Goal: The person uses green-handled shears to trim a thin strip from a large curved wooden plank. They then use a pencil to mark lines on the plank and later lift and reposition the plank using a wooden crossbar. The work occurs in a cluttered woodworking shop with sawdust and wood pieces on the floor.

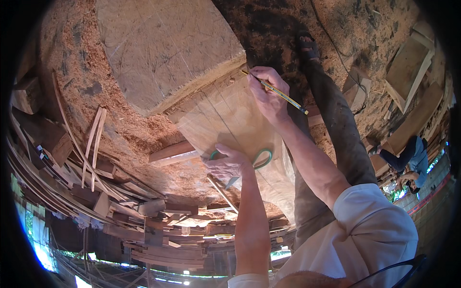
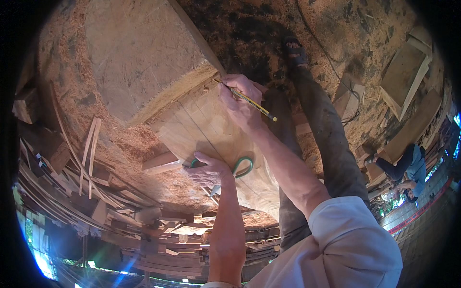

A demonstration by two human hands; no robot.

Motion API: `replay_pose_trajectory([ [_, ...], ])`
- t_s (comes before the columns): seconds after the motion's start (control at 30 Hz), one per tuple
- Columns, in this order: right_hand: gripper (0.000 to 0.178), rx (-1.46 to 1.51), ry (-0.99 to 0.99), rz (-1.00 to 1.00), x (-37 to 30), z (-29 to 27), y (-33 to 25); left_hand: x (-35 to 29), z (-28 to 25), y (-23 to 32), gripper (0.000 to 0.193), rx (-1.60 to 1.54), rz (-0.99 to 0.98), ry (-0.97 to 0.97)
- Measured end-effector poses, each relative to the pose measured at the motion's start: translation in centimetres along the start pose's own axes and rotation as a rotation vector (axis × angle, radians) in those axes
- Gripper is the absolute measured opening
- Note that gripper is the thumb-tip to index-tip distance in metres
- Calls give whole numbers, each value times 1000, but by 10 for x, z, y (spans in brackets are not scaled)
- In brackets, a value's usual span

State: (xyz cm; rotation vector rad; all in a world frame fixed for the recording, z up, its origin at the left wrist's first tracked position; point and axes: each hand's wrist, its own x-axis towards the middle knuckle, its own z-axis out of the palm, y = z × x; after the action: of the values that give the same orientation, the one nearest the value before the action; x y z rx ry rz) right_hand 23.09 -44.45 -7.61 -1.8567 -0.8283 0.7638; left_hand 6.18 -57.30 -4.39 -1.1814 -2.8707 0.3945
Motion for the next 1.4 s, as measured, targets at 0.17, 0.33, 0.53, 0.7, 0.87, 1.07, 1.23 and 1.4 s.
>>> replay_pose_trajectory([
  [0.17, 10, -10, 13, -35, 4, 3, 1, 2, 4, -1, 74, 4, 7, 20],
  [0.33, 11, -48, -57, -19, 3, -1, -3, 0, -1, -1, 73, 47, -15, -10],
  [0.53, 12, -66, 14, -55, 10, 0, -8, -1, -9, 7, 75, 19, -56, -28],
  [0.7, 12, -88, -68, -91, 8, -5, -6, 2, -10, 7, 75, -33, -65, -40],
  [0.87, 12, -62, -33, -100, 8, -3, -5, 0, -13, 7, 75, -26, -42, -12],
  [1.07, 12, -25, -78, -71, 7, -3, -4, 0, -9, 4, 76, -37, -57, -39],
  [1.23, 11, -83, -139, -106, 7, -7, -8, 0, -13, 7, 76, -18, -38, -29],
  [1.4, 12, -20, -100, -36, 8, -6, -5, 1, -11, 5, 74, -43, -8, 14],
])
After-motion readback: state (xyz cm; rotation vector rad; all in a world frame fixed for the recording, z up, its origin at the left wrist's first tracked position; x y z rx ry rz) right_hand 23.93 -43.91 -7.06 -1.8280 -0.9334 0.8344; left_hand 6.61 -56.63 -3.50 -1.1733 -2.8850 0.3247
